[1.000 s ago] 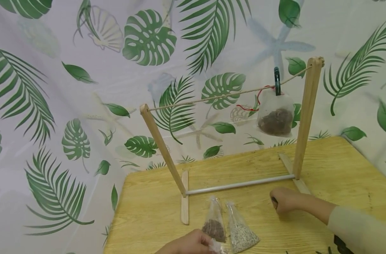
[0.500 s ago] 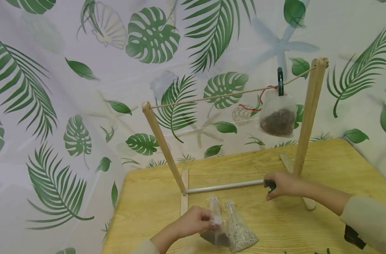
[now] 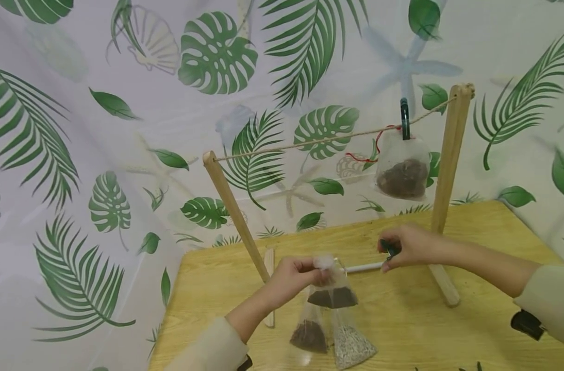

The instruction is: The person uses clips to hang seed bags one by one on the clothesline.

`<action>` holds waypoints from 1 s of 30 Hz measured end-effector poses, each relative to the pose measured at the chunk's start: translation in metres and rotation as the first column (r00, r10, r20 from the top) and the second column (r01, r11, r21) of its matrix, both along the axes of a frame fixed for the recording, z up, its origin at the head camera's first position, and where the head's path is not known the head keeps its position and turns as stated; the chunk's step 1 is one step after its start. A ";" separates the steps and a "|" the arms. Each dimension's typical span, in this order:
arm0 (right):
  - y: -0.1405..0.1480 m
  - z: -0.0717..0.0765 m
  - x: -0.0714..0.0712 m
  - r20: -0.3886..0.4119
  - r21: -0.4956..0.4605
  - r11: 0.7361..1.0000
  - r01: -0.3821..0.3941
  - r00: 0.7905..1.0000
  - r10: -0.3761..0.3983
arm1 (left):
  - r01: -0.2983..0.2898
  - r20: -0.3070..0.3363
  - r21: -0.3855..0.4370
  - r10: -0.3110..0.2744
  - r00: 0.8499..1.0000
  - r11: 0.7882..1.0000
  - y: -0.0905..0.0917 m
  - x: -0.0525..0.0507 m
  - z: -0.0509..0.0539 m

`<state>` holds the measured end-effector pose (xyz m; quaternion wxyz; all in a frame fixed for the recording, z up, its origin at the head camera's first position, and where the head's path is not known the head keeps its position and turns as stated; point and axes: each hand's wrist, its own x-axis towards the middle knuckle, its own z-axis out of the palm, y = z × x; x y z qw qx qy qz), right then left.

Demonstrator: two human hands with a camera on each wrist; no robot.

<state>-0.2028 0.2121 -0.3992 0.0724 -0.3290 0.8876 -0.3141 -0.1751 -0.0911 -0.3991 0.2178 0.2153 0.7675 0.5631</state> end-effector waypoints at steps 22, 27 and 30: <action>-0.006 0.126 0.008 -0.124 -0.109 0.991 0.078 0.988 -0.091 | -0.163 -0.278 0.171 0.206 0.938 0.972 0.031 -0.039 0.079; -0.015 0.145 0.008 -0.174 -0.159 0.986 0.053 0.981 -0.081 | -0.179 -0.299 0.189 0.230 0.926 0.966 0.038 -0.047 0.092; -0.022 0.157 0.004 -0.251 -0.171 0.984 0.053 0.963 -0.095 | -0.203 -0.299 0.198 0.256 0.919 0.959 0.043 -0.052 0.099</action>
